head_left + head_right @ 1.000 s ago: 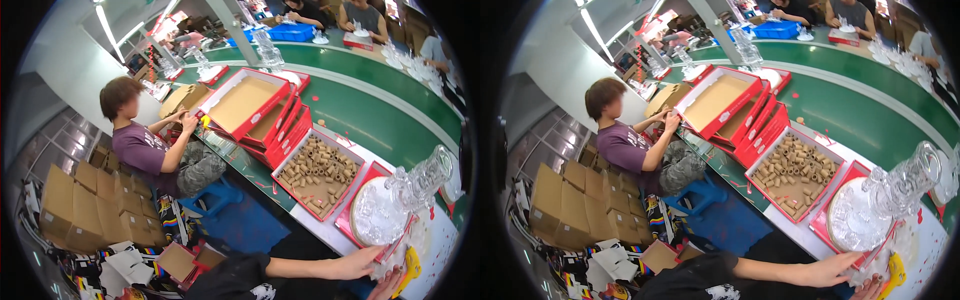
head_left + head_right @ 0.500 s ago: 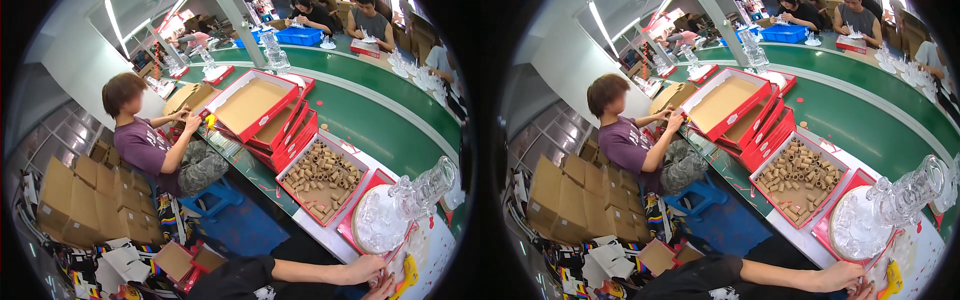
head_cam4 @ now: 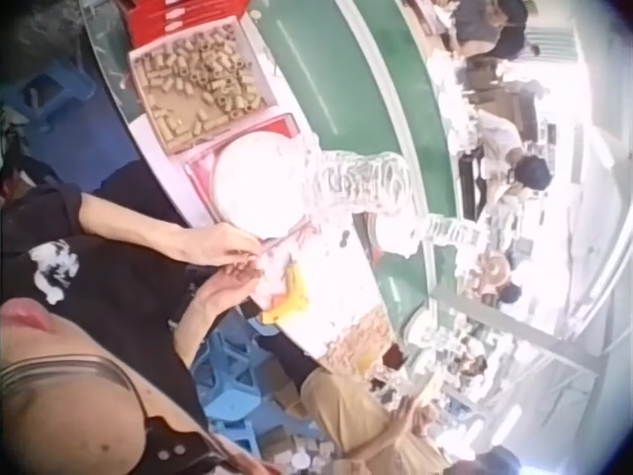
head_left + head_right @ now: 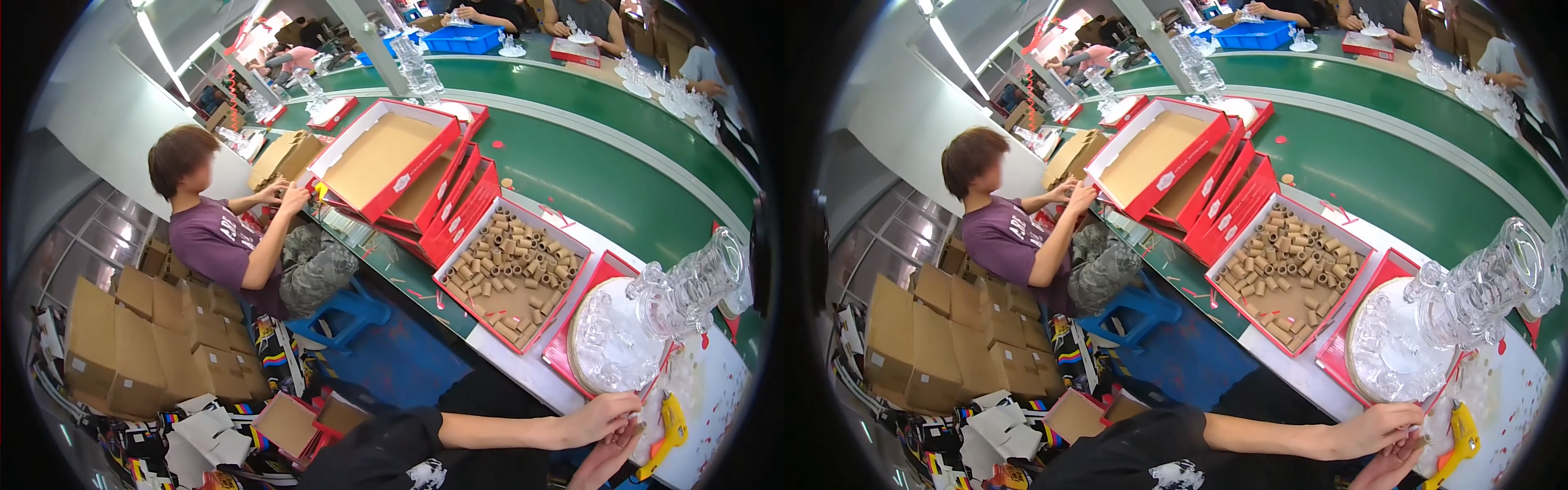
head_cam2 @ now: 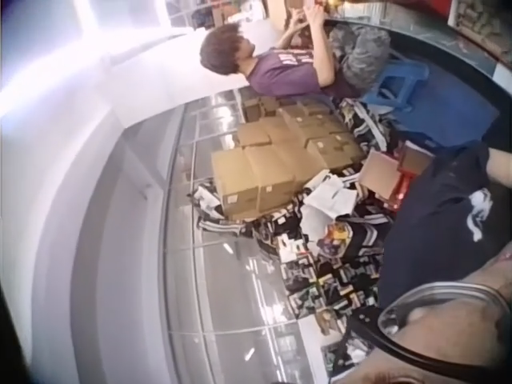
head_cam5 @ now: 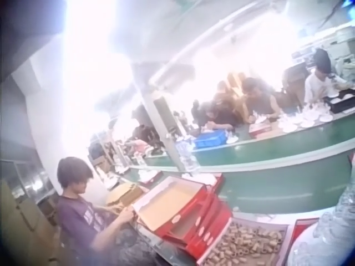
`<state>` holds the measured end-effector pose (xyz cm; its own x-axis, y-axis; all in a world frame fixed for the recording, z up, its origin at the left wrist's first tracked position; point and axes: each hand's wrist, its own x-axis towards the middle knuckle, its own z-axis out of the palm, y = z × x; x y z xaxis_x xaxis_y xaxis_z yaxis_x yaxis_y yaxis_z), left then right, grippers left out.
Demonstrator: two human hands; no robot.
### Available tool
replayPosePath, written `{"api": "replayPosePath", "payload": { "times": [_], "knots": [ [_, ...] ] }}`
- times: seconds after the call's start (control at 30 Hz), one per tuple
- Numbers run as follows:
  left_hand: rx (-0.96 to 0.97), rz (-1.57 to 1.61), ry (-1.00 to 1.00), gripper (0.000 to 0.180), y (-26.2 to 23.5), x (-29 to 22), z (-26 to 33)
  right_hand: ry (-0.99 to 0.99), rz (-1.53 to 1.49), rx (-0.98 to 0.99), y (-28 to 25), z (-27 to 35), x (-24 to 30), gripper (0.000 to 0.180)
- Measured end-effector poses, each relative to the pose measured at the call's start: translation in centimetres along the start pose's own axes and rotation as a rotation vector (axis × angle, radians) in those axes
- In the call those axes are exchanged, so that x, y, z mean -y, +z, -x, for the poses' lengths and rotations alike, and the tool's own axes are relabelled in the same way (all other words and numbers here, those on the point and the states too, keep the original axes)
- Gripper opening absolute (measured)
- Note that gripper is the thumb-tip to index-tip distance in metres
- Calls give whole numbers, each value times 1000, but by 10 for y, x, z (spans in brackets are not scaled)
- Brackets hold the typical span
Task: Assembling decorative fixtures by gluing cardboard support tubes into red display boxes for glass items.
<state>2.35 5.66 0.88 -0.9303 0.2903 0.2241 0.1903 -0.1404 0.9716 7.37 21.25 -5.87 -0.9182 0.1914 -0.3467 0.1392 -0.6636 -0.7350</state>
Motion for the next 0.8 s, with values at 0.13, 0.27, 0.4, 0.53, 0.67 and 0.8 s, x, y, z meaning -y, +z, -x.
{"api": "replayPosePath", "payload": {
  "times": [0.13,0.27,0.4,0.53,0.67,0.8],
  "knots": [
    [-5,52,15,24,-4,2,-1,-2,43,-164,40,11,9,45],
    [88,215,-69,24,-6,4,-4,32,47,-68,50,13,17,50],
    [114,201,-25,23,-10,0,-2,89,-21,303,-21,-9,5,46],
    [132,242,-55,24,-8,9,2,13,112,-64,23,9,14,52],
    [59,-122,95,21,-5,23,7,-52,106,-338,25,14,10,52],
    [39,-182,91,22,-7,17,1,-139,206,-297,18,15,32,44]
  ]
}}
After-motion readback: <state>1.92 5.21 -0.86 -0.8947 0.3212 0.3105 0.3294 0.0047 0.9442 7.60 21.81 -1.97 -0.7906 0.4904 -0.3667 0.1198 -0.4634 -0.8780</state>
